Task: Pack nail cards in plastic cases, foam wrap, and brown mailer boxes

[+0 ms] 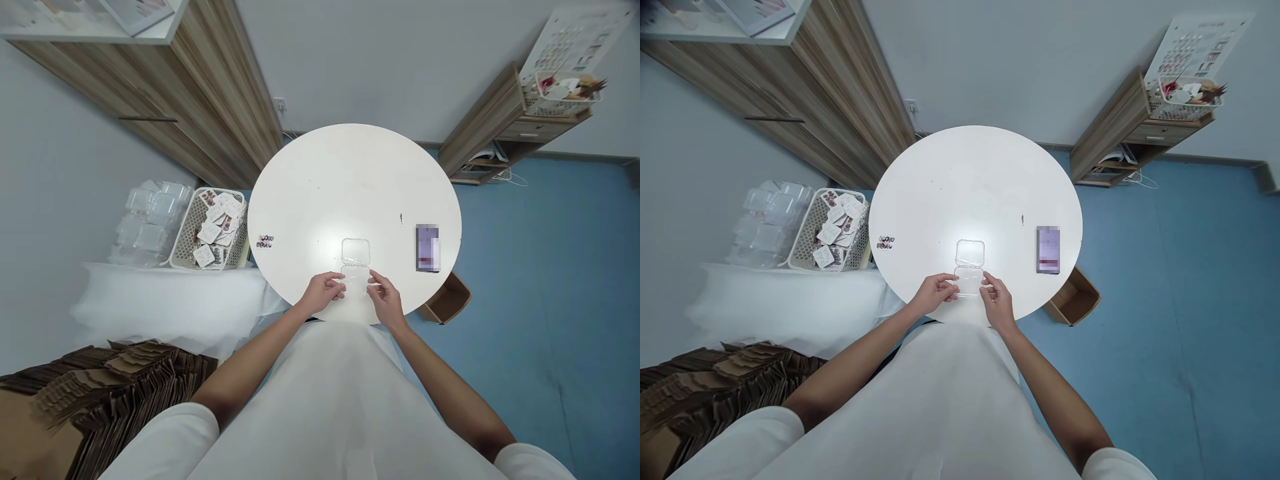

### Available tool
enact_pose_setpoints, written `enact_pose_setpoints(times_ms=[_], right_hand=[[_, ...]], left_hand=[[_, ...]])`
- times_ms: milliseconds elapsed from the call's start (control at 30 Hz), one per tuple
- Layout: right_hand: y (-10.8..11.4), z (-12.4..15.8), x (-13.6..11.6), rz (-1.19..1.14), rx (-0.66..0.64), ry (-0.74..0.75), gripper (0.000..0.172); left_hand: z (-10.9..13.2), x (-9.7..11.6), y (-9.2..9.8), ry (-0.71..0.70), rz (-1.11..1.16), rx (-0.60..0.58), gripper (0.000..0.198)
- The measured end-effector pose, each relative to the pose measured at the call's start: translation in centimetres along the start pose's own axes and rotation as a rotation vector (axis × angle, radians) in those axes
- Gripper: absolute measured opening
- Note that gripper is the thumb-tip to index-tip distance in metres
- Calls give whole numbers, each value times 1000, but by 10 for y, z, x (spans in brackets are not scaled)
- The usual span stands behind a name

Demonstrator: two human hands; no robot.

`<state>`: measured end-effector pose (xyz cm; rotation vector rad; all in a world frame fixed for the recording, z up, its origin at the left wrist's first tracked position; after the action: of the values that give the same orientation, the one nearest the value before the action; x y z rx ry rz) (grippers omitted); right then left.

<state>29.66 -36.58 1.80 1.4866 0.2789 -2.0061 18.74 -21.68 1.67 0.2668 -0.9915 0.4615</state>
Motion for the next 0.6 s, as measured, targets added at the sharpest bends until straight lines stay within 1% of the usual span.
enact_pose_setpoints(times_ms=[100, 200, 267, 367, 500, 600], right_hand=[[-5, -5, 13, -14, 28, -77, 45], [-9, -14, 22, -46, 36, -161, 48], [-11, -19, 26, -43, 38, -192, 49], [-13, -25, 30, -19, 33, -210, 49], [-15, -31, 36, 21, 16, -219, 50], [-17, -35, 41, 47, 5, -213, 52]], left_hand=[[-7, -12, -2, 22, -15, 45, 43], [-14, -22, -3, 25, -22, 135, 52], [-18, -27, -4, 33, -41, 183, 47], [-22, -35, -7, 52, -85, 206, 37], [-26, -44, -8, 52, -175, 226, 35], [-28, -47, -7, 23, -250, 232, 35]])
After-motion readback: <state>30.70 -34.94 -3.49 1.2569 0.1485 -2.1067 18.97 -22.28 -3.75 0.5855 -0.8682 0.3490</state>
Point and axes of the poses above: each hand's wrist, its own z-axis away from the middle knuckle, its own y-axis out of the back of the hand, x = y × z, the point moved 4 cm from there along -z, towards the middle knuckle, and after that the axes turned 5 degrees about x, right-handed, at the moved point
